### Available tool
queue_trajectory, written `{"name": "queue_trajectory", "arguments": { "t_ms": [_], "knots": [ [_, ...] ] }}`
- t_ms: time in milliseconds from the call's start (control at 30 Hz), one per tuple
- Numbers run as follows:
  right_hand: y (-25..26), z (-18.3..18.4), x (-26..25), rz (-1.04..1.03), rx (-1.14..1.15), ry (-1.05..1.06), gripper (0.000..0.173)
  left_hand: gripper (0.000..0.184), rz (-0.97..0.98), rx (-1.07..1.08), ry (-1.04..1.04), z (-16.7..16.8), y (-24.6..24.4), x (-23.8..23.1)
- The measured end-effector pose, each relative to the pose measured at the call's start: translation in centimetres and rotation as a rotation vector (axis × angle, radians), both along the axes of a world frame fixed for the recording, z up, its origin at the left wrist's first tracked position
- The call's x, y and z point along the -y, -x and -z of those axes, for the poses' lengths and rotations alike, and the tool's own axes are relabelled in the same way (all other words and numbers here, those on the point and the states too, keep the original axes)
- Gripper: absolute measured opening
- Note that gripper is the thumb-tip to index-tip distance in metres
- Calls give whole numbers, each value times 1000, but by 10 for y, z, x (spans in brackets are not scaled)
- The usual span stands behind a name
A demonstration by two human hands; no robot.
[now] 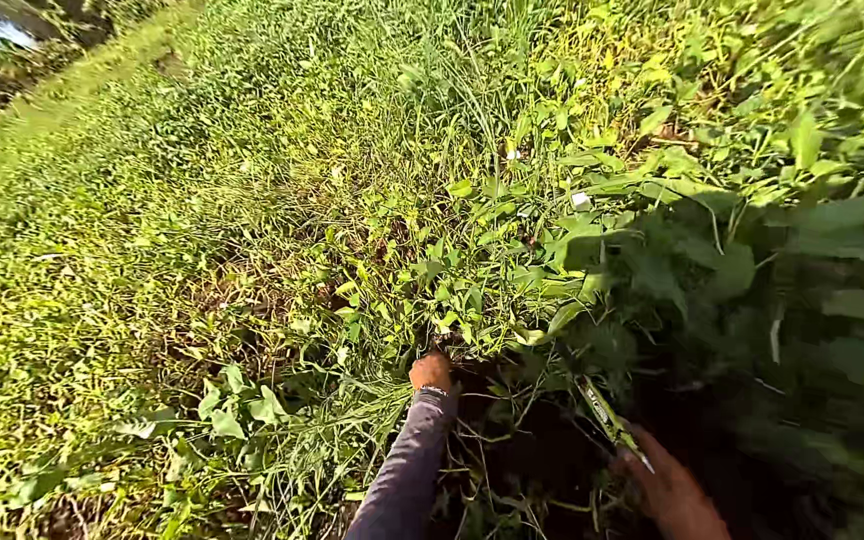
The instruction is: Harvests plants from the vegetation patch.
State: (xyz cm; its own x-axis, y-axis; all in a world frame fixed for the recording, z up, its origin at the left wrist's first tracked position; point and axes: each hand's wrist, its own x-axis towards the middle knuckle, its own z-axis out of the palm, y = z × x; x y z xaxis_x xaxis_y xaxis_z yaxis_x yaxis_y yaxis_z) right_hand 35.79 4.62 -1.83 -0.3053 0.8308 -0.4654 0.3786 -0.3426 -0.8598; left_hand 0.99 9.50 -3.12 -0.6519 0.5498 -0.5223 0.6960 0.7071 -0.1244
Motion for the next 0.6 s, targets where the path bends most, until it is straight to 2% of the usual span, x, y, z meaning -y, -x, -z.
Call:
{"name": "queue_trajectory", "arguments": {
  "t_ms": [133, 300, 367, 500, 600],
  "knots": [
    [7, 0, 2, -14, -13, -17, 49, 29, 21, 17, 54, -1, 3, 7],
    [2, 2, -1, -16, -10, 3, 50, 33, 98, 49, 96, -6, 3, 24],
    [-1, 1, -1, -21, 1, 15, 51, 35, 107, 79, 76, -18, 1, 35],
    [1, 0, -1, -28, -2, 5, 52, 34, -72, 89, -222, -61, 30, 47],
    [1, 2, 0, -37, 3, -17, 53, 31, -206, -39, -403, -85, 76, 51]
  ]
}}
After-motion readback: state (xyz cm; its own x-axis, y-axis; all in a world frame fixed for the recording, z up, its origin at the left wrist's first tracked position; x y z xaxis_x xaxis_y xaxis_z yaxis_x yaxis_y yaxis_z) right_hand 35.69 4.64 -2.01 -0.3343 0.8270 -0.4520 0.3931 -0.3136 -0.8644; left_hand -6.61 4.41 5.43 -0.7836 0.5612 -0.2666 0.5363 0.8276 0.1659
